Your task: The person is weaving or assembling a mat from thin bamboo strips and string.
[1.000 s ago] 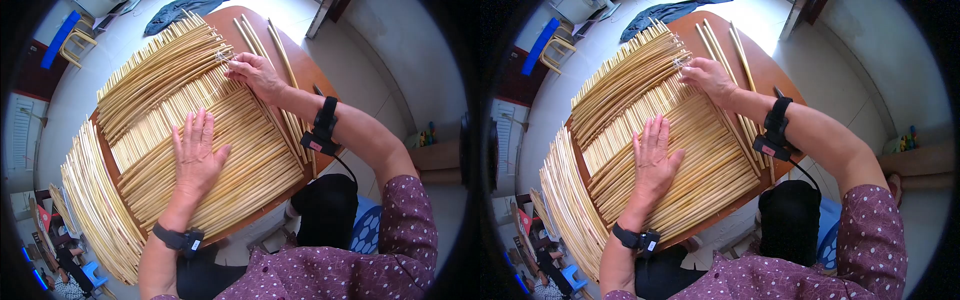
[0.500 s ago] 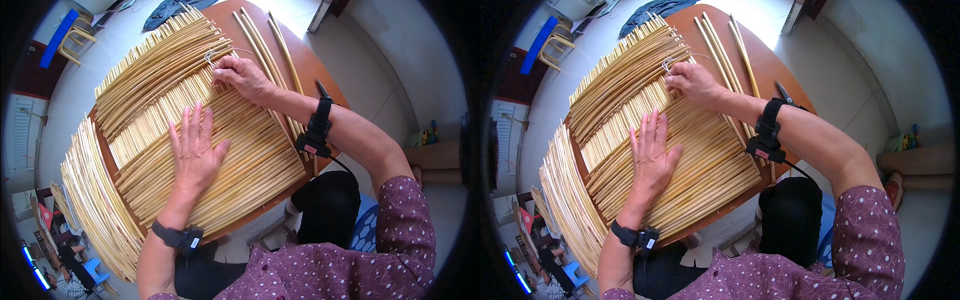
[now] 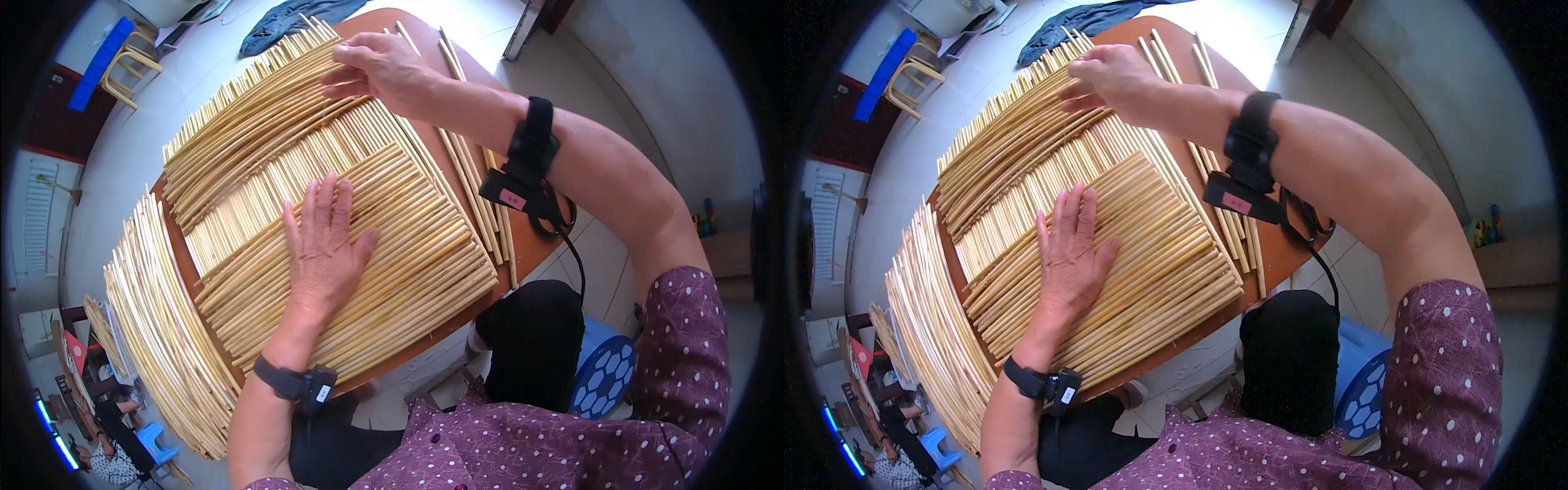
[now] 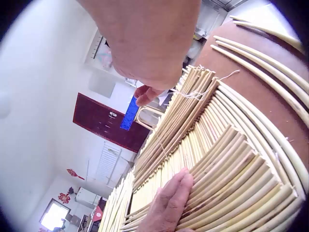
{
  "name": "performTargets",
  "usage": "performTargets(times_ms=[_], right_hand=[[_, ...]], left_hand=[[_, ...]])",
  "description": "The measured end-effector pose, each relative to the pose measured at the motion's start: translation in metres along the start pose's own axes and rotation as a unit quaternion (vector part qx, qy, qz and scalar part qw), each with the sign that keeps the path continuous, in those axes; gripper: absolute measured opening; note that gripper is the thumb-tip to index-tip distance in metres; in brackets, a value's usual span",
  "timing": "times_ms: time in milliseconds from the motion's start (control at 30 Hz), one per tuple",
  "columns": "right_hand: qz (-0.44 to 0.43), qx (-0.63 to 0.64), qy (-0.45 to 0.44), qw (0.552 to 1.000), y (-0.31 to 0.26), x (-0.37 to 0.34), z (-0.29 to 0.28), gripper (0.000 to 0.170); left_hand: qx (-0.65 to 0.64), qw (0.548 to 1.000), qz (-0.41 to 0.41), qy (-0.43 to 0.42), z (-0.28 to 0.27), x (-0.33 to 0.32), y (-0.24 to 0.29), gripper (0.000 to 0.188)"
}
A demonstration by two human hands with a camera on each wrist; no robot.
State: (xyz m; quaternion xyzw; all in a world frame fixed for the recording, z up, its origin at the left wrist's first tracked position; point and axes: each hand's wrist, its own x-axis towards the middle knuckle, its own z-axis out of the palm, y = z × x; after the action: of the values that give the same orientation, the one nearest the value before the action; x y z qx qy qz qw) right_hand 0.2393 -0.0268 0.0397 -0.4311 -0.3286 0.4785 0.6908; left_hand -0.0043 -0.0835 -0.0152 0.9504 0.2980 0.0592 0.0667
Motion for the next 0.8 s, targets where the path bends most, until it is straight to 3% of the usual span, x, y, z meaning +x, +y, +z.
performTargets(times_ms=[100,133,233,367,433,533,600,633,700,733,767,800], right_hand=[[0.009,0.004,0.025,1.0,-0.003,0.016,0.013,0.022],[0.02,-0.048,0.031,0.998,-0.008,0.015,0.016,0.029],[0.018,-0.062,0.026,0.998,-0.008,0.018,0.021,0.028],[-0.063,-0.085,-0.001,0.994,-0.005,0.01,0.017,0.024],[-0.063,-0.143,0.018,0.988,-0.025,-0.012,0.02,0.023],[-0.167,-0.398,0.027,0.902,-0.041,-0.044,0.015,0.014],[-0.41,-0.498,-0.038,0.763,-0.051,-0.08,0.011,0.009],[-0.406,-0.494,-0.044,0.767,-0.059,-0.108,0.019,0.006],[-0.359,-0.532,-0.161,0.75,-0.079,-0.173,0.029,0.015],[-0.331,-0.48,-0.227,0.78,-0.092,-0.211,0.041,0.018],[-0.272,-0.369,-0.346,0.818,-0.092,-0.243,0.045,0.016],[-0.161,-0.343,-0.479,0.792,-0.111,-0.266,0.056,0.013]], left_hand=[[-0.002,1.0,-0.001,-0.002,-0.001,0.0,0.0,0.073],[-0.009,1.0,0.0,-0.002,-0.001,0.0,0.0,0.073],[0.003,1.0,-0.002,-0.004,0.0,0.0,-0.001,0.072],[-0.002,1.0,-0.011,-0.008,0.001,-0.002,-0.001,0.071],[-0.007,1.0,0.01,0.027,0.002,-0.002,-0.003,0.071],[-0.005,0.999,0.013,0.045,0.002,-0.002,-0.002,0.071],[-0.002,0.999,0.01,0.047,0.008,-0.003,-0.005,0.071],[0.0,0.999,0.008,0.047,0.008,-0.002,-0.005,0.071],[0.013,0.999,0.0,0.034,0.006,-0.001,-0.005,0.073],[0.019,0.999,0.003,0.036,0.009,-0.001,-0.006,0.073],[0.024,0.999,0.005,0.035,0.009,-0.001,-0.006,0.074],[0.028,0.999,0.0,0.028,0.008,-0.001,-0.005,0.075]])
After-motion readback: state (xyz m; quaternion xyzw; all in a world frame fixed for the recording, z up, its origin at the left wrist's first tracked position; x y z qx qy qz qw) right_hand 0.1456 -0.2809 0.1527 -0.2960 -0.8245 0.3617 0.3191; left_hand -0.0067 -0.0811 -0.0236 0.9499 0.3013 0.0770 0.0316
